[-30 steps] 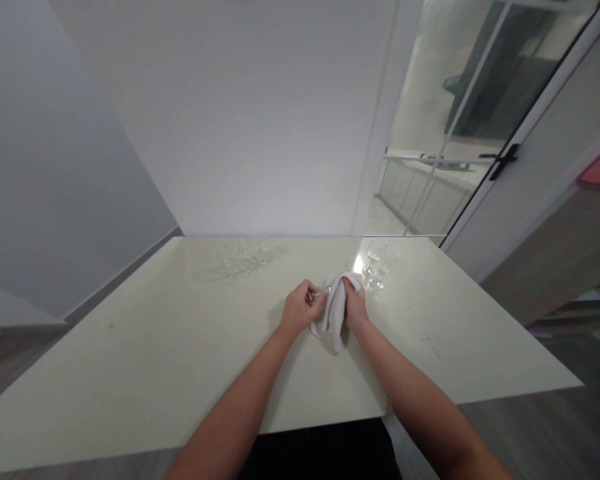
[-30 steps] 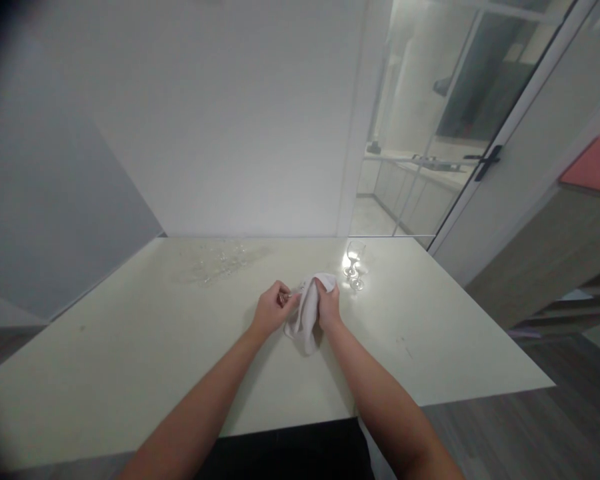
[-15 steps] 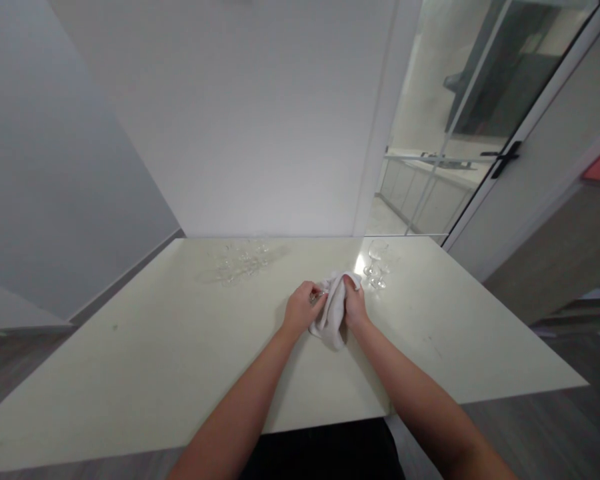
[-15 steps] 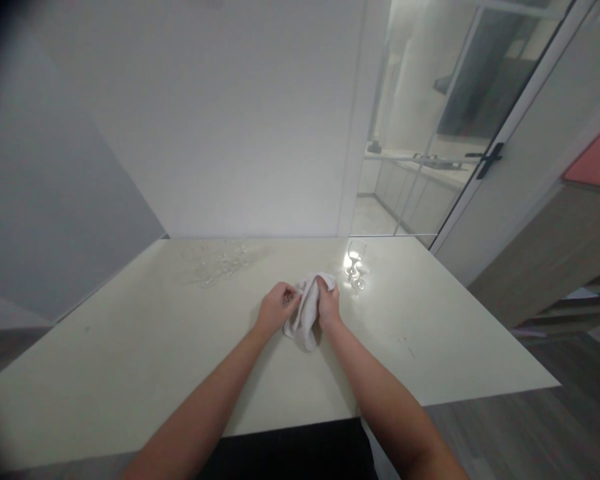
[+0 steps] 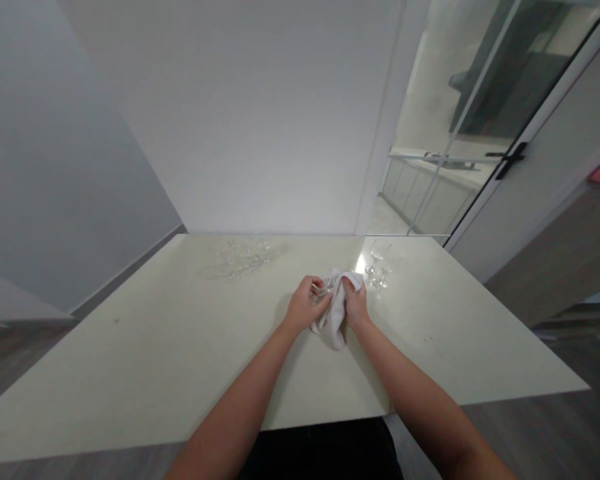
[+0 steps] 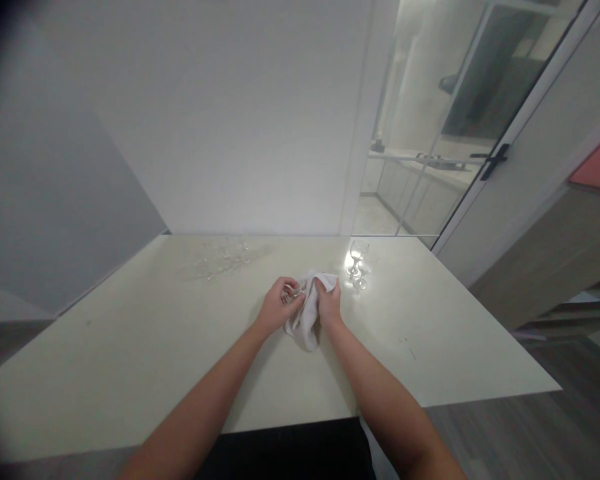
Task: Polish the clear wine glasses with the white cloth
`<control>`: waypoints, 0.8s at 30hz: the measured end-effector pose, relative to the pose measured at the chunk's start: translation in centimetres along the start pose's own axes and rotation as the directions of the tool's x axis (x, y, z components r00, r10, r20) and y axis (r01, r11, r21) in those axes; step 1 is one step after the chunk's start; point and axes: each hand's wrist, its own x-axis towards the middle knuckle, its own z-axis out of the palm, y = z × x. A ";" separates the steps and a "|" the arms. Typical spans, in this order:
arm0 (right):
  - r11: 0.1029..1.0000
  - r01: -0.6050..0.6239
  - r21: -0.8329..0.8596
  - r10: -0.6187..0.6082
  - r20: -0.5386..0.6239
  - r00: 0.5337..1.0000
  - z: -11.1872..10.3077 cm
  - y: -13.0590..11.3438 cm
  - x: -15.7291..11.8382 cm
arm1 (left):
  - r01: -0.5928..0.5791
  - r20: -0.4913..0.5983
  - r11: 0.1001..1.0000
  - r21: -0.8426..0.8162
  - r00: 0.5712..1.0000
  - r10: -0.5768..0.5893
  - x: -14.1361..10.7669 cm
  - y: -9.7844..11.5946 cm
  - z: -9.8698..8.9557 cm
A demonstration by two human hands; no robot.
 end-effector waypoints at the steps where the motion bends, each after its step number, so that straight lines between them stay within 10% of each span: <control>1: 1.000 -0.002 0.002 0.002 -0.012 1.000 -0.1 0.1 0.1 | -0.070 0.051 0.994 0.085 0.997 0.066 -0.2 0.1 0.0; 7: 0.999 -0.034 0.016 0.034 -0.021 0.999 -0.1 0.0 0.0 | -0.075 0.156 0.985 0.152 0.986 0.051 -0.6 0.1 0.4; 14: 0.997 0.071 -0.020 -0.070 0.049 0.996 0.1 -0.5 -0.4 | 0.467 0.430 0.778 -0.421 0.858 -0.282 0.3 -0.9 0.3; 19: 0.999 0.029 0.028 -0.027 -0.051 0.998 0.2 -0.6 -0.3 | 0.105 0.105 0.965 -0.239 0.991 -0.082 -0.1 -0.5 0.3; 24: 0.982 -0.094 0.165 0.121 -0.165 0.979 0.0 -0.4 0.3 | -0.137 0.093 0.990 0.042 0.987 0.133 -0.6 0.2 0.5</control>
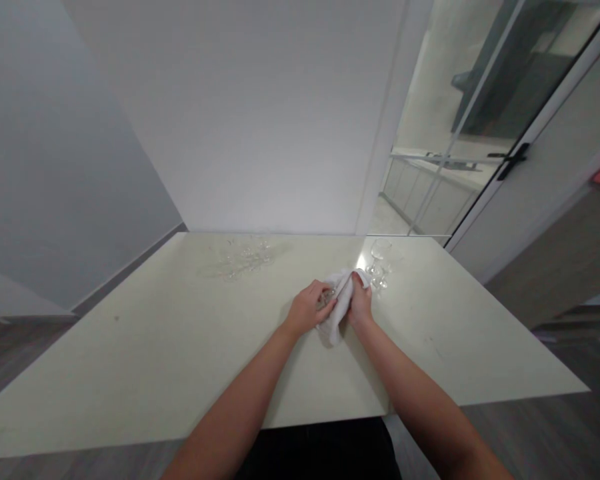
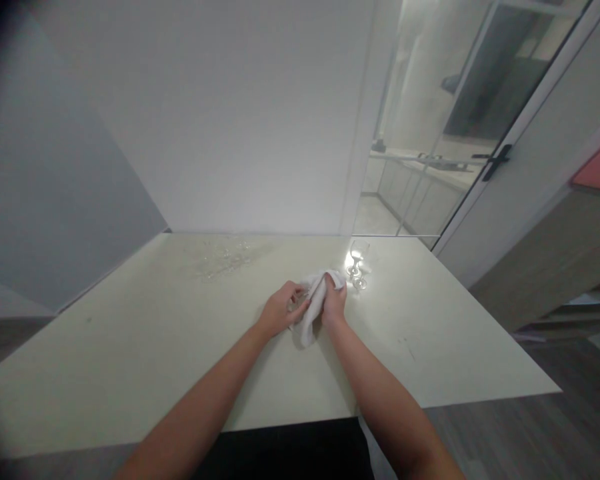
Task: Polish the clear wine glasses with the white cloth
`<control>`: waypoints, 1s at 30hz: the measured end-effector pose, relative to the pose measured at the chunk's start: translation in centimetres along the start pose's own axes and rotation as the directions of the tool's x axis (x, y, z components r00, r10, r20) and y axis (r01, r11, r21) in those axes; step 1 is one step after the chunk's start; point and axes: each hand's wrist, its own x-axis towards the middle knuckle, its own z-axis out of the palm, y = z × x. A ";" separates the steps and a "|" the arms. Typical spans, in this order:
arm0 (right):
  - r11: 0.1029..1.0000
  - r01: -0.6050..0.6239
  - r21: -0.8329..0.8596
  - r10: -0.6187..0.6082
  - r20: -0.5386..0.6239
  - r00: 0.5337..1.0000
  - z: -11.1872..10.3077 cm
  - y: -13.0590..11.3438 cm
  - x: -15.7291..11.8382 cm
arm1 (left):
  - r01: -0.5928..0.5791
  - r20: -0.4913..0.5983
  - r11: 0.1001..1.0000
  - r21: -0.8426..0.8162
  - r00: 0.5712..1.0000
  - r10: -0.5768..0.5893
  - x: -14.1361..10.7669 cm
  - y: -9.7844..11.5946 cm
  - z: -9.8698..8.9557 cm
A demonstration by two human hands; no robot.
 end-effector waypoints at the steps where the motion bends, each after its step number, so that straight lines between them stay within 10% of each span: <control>1: 1.000 -0.003 0.001 0.003 0.001 1.000 0.0 0.0 0.1 | 0.014 0.006 1.000 -0.008 1.000 -0.014 0.0 -0.1 0.1; 8: 0.981 0.166 -0.101 -0.155 0.104 0.982 0.1 -0.2 -0.6 | 0.362 0.054 0.823 -0.438 0.924 -0.378 0.7 -1.5 0.7; 13: 0.979 0.198 -0.054 -0.189 0.131 0.973 0.1 -0.5 -0.9 | 0.214 -0.145 0.964 -0.160 0.961 -0.237 0.3 -0.5 -0.1; 18: 0.993 0.115 -0.032 -0.112 0.079 0.991 0.0 -0.4 -0.5 | 0.051 -0.098 0.995 0.090 0.994 -0.042 0.2 0.3 -0.2; 26: 0.980 0.184 -0.070 -0.173 0.140 0.975 0.0 -0.5 -0.9 | 0.473 0.205 0.780 -0.409 0.881 -0.427 0.7 -1.2 0.2; 30: 0.986 0.151 -0.065 -0.142 0.128 0.982 0.1 -0.7 -1.1 | 0.419 0.144 0.823 -0.383 0.907 -0.395 0.8 -1.1 0.1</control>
